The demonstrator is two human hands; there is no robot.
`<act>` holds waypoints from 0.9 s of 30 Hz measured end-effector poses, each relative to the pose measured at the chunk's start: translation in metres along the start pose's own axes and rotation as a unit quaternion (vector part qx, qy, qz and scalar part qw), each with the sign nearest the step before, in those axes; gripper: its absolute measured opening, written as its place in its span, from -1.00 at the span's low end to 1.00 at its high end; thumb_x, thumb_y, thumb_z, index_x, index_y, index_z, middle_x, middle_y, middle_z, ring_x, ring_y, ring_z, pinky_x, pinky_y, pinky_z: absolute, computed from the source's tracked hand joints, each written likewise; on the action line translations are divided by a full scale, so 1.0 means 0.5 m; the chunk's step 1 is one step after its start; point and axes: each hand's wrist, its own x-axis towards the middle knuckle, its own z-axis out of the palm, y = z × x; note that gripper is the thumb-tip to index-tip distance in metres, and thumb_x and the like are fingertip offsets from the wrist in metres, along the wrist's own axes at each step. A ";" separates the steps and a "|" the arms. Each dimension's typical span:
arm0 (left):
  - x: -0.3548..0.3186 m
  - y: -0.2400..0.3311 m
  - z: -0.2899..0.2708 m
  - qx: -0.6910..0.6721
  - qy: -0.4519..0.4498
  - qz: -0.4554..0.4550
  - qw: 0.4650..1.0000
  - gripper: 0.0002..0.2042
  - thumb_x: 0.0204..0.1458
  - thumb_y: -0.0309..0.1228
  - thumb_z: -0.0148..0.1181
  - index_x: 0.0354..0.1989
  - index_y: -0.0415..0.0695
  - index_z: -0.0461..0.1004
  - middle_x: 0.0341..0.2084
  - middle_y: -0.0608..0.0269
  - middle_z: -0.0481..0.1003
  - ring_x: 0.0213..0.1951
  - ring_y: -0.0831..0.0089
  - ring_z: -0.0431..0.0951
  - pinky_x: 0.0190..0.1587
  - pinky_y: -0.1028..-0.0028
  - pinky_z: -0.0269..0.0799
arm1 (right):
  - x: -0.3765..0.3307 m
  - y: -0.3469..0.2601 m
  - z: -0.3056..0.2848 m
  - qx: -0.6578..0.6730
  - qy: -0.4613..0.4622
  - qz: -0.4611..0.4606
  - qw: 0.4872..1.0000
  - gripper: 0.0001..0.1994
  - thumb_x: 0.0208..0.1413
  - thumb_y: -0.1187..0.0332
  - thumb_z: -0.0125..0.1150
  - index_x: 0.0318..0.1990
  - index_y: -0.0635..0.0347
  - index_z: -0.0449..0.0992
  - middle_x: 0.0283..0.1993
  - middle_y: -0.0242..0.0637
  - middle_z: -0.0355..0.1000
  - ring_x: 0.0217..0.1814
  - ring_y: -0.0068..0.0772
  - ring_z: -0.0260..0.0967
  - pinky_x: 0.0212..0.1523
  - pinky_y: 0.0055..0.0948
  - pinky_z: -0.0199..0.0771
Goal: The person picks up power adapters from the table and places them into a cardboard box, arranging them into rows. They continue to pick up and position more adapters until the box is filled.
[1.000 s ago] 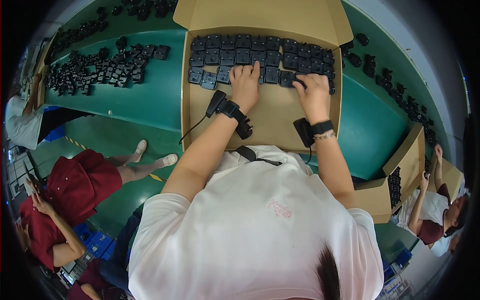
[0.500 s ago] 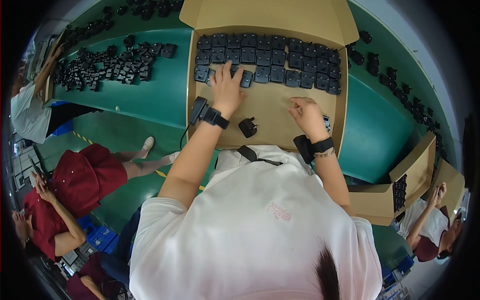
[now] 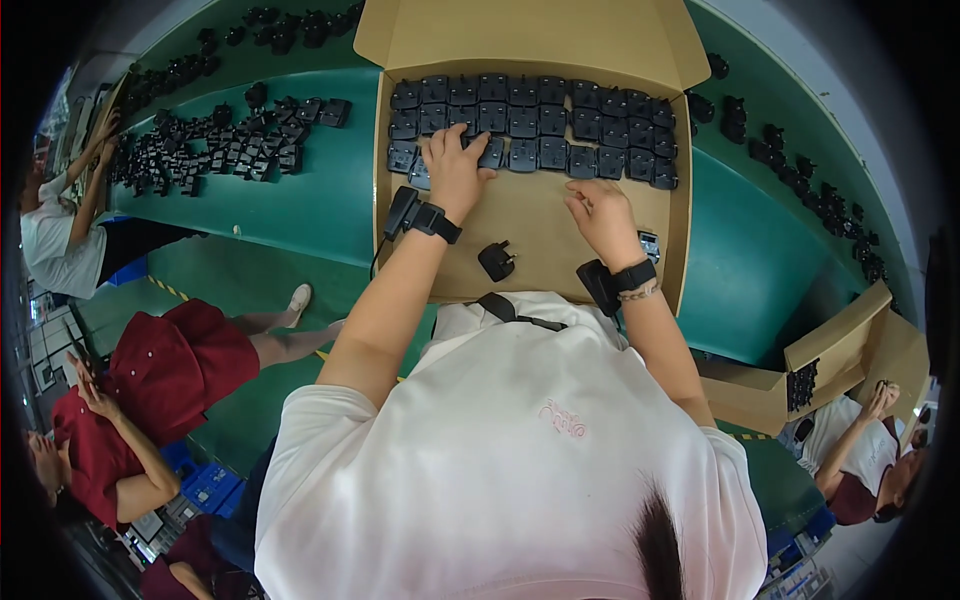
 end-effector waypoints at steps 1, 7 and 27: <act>-0.002 0.001 0.000 -0.007 0.007 -0.002 1.000 -0.41 -0.42 -0.33 0.50 -0.05 -0.06 0.55 0.07 0.06 0.31 0.15 0.06 0.19 0.23 -0.01 -0.04 | 0.006 0.003 0.005 -0.012 0.008 -0.017 1.000 -0.78 -0.14 0.45 0.31 -0.25 0.19 0.56 -0.32 -0.22 0.47 -0.19 -0.12 0.38 -0.14 -0.23 0.42; -0.004 0.013 -0.002 -0.016 0.023 -0.012 1.000 -0.42 -0.41 -0.34 0.49 -0.05 -0.07 0.55 0.04 0.08 0.33 0.13 0.07 0.21 0.20 0.06 0.00 | 0.061 -0.042 0.053 -0.104 0.075 -0.116 0.985 -0.71 -0.18 0.45 0.34 -0.20 0.15 0.56 -0.21 -0.30 0.46 -0.08 -0.18 0.32 -0.07 -0.24 0.34; -0.049 -0.007 -0.122 0.024 0.010 -0.067 0.997 -0.29 -0.43 -0.30 0.52 0.07 -0.03 0.44 0.10 0.08 0.28 0.14 0.02 0.19 0.21 0.06 -0.01 | 0.052 -0.031 0.043 -0.116 0.101 -0.116 0.981 -0.72 -0.20 0.43 0.37 -0.22 0.07 0.59 -0.15 -0.35 0.46 -0.07 -0.19 0.29 -0.06 -0.24 0.27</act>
